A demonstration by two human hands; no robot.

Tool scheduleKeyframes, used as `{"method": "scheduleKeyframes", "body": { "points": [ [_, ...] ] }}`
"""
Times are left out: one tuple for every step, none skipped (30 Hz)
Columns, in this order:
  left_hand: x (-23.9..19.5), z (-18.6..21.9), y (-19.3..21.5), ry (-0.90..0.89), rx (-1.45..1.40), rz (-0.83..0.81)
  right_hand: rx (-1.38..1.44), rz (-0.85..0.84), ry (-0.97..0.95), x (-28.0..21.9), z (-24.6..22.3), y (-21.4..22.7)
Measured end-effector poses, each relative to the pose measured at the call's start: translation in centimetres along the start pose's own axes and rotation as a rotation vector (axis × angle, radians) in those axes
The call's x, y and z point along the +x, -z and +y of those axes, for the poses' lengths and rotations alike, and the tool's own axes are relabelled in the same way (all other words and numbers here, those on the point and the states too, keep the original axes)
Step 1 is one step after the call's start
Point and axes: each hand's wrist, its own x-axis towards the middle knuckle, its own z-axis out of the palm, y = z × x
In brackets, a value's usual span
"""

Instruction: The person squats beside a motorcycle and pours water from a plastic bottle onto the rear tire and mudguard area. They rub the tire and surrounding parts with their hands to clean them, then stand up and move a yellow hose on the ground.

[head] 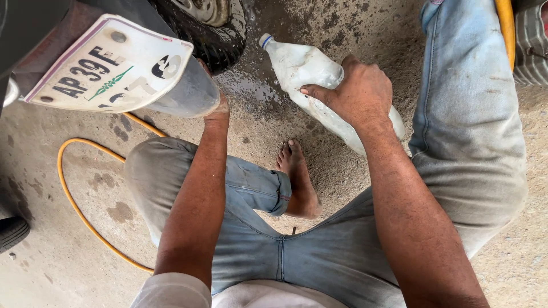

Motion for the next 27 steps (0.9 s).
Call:
{"method": "scheduleKeyframes", "body": {
  "points": [
    [-0.3, 0.0, -0.2, 0.0, 0.005, -0.001, -0.002, 0.014, 0.012, -0.2, 0.1, -0.1],
    [-0.5, -0.1, -0.4, 0.003, 0.006, -0.005, -0.013, 0.0, 0.005, -0.2, 0.3, -0.2],
    [-0.5, -0.2, 0.0, 0.001, 0.014, -0.005, -0.019, -0.015, 0.002, -0.2, 0.3, -0.4],
    [-0.4, -0.3, 0.5, -0.001, 0.019, -0.004, -0.025, -0.031, -0.002, -0.1, 0.2, -0.6],
    [-0.3, -0.3, 0.7, 0.0, 0.023, -0.008, -0.021, -0.029, -0.005, -0.1, 0.2, -0.8],
    [-0.2, -0.3, 1.0, 0.0, 0.026, -0.008, -0.016, -0.028, -0.008, -0.1, 0.2, -0.9],
    [-0.7, -0.4, 0.9, 0.008, 0.025, -0.013, -0.021, -0.028, -0.011, -0.3, 0.3, -0.8],
    [-1.2, -0.4, 0.9, 0.017, 0.02, -0.021, -0.016, -0.032, -0.014, -0.6, 0.4, -0.7],
    [-1.0, -0.1, 0.7, 0.018, 0.016, -0.018, -0.011, -0.025, -0.016, -0.4, 0.3, -0.5],
    [-0.8, 0.2, 0.5, 0.017, 0.013, -0.017, -0.006, -0.018, -0.018, -0.2, 0.2, -0.2],
    [-0.6, 0.5, 0.5, 0.015, 0.01, -0.012, -0.009, -0.023, -0.022, -0.1, 0.1, -0.1],
    [-0.3, 0.7, 0.3, 0.011, 0.007, -0.006, -0.011, -0.028, -0.027, 0.0, 0.0, -0.1],
    [-0.3, 0.7, 0.2, 0.01, 0.008, -0.005, -0.014, -0.038, -0.037, -0.1, 0.1, -0.2],
    [-0.2, 0.7, 0.1, 0.008, 0.006, -0.006, -0.018, -0.033, -0.036, -0.1, 0.3, -0.3],
    [-0.3, 0.5, 0.2, 0.013, 0.003, -0.006, -0.022, -0.033, -0.034, -0.1, 0.5, -0.5],
    [-0.2, 0.3, 0.2, 0.016, 0.001, -0.005, -0.026, -0.032, -0.033, -0.1, 0.6, -0.7],
    [-0.2, 0.0, 0.6, 0.017, 0.001, 0.0, -0.043, -0.047, -0.032, -0.1, 0.6, -1.0],
    [-0.1, -0.2, 0.9, 0.019, 0.005, 0.003, -0.059, -0.062, -0.032, -0.3, 0.5, -1.2],
    [-0.1, -0.3, 1.0, 0.023, 0.009, 0.005, -0.077, -0.072, -0.029, -0.3, 0.3, -1.2],
    [0.0, -0.2, 1.1, 0.022, 0.01, 0.011, -0.069, -0.067, -0.02, -0.3, 0.2, -1.2],
    [0.3, 0.0, 0.8, 0.02, 0.008, 0.011, -0.061, -0.053, -0.013, -0.2, 0.2, -1.0],
    [0.6, 0.3, 0.4, 0.017, 0.003, 0.016, -0.053, -0.04, -0.005, -0.1, 0.1, -0.9],
    [0.8, 0.4, 0.1, 0.014, 0.003, 0.013, -0.042, -0.033, 0.0, -0.1, 0.2, -0.9],
    [1.1, 0.5, -0.1, 0.01, 0.0, 0.015, -0.03, -0.026, 0.005, -0.1, 0.3, -0.9],
    [1.1, 0.3, -0.2, 0.012, -0.004, 0.012, -0.019, -0.024, 0.006, -0.1, 0.4, -1.1],
    [1.3, 0.1, 0.0, 0.01, -0.01, 0.011, -0.022, -0.02, 0.003, -0.2, 0.6, -1.3],
    [1.4, -0.1, 0.4, 0.013, -0.012, 0.01, -0.024, -0.019, 0.004, -0.2, 0.6, -1.5]
  ]
}}
